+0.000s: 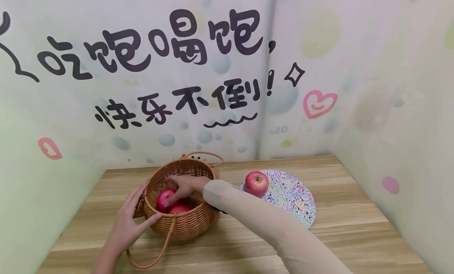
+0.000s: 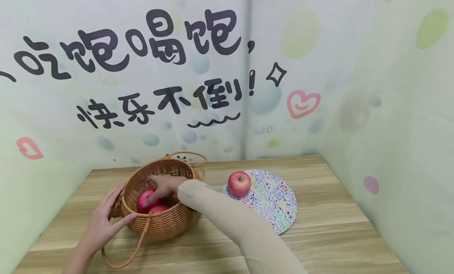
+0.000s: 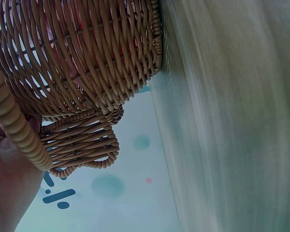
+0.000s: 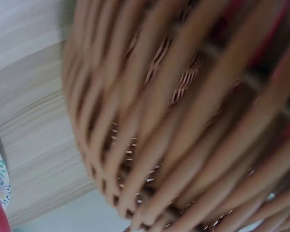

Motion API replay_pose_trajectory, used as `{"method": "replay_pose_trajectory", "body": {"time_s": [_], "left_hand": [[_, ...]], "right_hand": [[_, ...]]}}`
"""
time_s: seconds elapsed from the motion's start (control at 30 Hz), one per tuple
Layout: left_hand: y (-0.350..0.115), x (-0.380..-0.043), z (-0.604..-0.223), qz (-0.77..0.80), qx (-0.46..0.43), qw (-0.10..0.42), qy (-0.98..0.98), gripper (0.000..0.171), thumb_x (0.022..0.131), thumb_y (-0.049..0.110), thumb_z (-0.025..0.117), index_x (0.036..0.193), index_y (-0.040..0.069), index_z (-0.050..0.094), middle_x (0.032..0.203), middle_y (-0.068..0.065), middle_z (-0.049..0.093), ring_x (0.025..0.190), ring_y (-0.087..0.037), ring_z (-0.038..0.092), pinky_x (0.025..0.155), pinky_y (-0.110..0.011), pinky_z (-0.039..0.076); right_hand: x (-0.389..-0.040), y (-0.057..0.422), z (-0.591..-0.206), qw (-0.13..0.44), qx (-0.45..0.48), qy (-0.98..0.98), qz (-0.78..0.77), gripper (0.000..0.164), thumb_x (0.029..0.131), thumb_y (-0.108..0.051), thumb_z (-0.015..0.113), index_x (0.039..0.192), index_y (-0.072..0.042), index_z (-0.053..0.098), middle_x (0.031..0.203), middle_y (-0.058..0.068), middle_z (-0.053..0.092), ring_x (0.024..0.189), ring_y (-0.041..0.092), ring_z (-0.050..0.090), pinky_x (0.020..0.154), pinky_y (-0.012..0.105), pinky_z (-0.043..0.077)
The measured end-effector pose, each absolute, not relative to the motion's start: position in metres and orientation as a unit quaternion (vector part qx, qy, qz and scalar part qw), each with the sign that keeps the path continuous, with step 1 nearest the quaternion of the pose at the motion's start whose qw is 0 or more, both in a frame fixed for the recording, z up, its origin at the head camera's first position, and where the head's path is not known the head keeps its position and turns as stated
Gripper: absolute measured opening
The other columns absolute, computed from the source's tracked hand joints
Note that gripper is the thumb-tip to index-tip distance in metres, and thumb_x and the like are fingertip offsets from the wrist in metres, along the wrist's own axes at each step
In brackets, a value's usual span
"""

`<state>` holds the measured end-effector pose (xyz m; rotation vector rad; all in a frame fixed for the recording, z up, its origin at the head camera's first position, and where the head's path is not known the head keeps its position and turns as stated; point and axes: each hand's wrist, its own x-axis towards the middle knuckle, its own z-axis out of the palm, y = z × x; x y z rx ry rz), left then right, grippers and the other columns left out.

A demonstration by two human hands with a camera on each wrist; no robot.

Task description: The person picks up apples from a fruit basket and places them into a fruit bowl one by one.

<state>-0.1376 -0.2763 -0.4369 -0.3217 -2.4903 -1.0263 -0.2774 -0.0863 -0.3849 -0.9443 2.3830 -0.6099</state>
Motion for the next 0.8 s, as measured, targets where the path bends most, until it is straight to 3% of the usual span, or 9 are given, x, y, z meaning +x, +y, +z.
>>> {"method": "replay_pose_trajectory", "body": {"time_s": [0.37, 0.8], "left_hand": [[-0.2754, -0.1340, -0.4329, -0.376, -0.119, 0.215, -0.893, 0.096, 0.084, 0.017, 0.089, 0.165, 0.014, 0.038, 0.160, -0.017, 0.045, 0.133, -0.036, 0.052, 0.091, -0.006, 0.043], [-0.2757, -0.1340, -0.4332, -0.369, -0.118, 0.215, -0.896, 0.095, 0.085, 0.019, 0.089, 0.165, 0.014, 0.038, 0.160, -0.017, 0.045, 0.135, -0.038, 0.051, 0.093, -0.004, 0.040]], "right_hand": [[-0.2835, -0.0911, -0.3895, 0.265, -0.370, 0.862, -0.224, 0.076, 0.095, -0.040, 0.078, 0.161, -0.026, 0.042, 0.165, 0.003, 0.043, 0.152, 0.019, 0.041, 0.118, 0.034, 0.041], [-0.2843, -0.0910, -0.3881, 0.271, -0.363, 0.863, -0.223, 0.077, 0.092, -0.041, 0.082, 0.158, -0.027, 0.047, 0.161, 0.002, 0.048, 0.149, 0.017, 0.043, 0.116, 0.032, 0.042]]}}
